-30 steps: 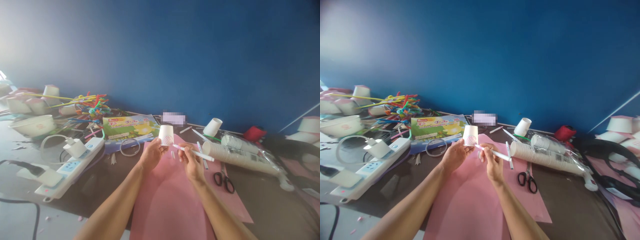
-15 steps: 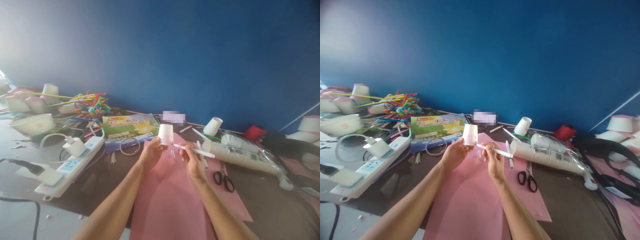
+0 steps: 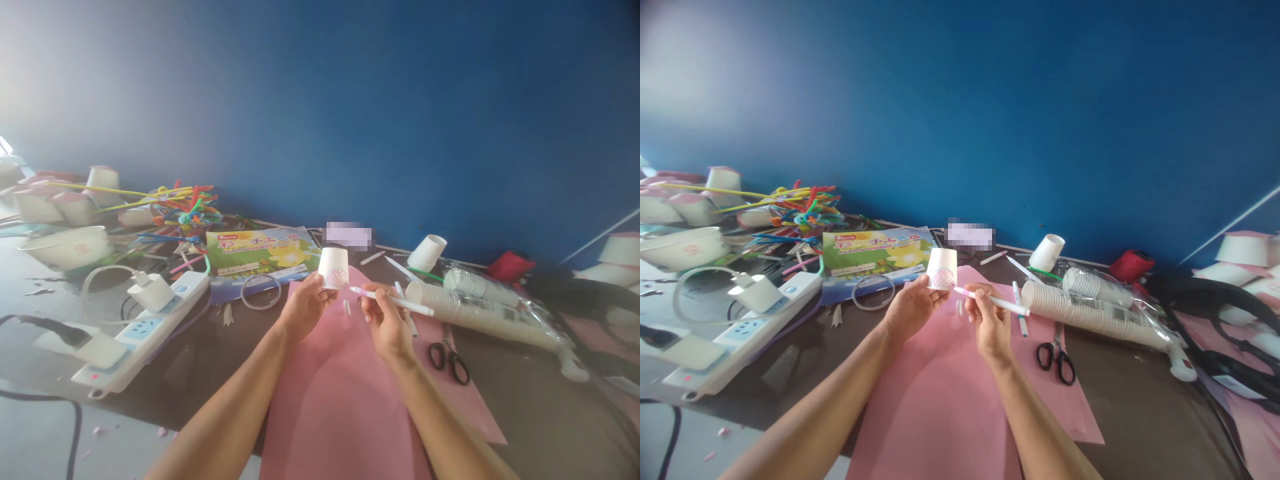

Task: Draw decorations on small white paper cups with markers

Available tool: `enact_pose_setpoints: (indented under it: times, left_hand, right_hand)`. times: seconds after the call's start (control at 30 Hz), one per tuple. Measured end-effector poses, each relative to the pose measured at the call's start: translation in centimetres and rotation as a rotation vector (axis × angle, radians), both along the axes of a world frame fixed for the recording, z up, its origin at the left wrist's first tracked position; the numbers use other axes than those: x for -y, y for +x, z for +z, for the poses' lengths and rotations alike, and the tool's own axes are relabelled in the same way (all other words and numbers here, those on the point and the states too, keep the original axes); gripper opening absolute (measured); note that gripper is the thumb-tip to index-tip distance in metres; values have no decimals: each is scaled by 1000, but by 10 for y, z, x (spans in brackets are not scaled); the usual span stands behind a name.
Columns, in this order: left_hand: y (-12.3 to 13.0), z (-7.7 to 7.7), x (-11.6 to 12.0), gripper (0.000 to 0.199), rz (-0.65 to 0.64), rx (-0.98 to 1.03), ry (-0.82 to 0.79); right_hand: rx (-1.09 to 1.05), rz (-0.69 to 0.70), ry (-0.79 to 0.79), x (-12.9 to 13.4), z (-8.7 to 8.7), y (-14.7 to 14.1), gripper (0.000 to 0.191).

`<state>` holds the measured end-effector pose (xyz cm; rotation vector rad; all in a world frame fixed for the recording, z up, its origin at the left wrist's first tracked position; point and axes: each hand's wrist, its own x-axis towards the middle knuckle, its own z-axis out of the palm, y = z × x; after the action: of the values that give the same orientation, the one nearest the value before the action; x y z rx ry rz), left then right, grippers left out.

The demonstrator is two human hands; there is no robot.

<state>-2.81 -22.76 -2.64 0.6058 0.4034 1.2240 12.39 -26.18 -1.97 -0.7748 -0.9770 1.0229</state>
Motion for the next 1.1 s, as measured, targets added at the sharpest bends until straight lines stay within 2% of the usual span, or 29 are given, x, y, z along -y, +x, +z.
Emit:
enact_pose_setpoints:
  times: [0.4, 0.77, 1.1]
  left_hand:
    - [1, -2, 0, 25, -11, -17, 42]
    - [0, -2, -2, 20, -8, 5, 32]
    - [0, -1, 0, 23, -4, -30, 35]
  right_hand:
    - [37, 51, 32, 0, -4, -1, 18]
    - [15, 26, -43, -3, -5, 1, 20]
    - [-69, 47, -42, -1, 2, 0, 22]
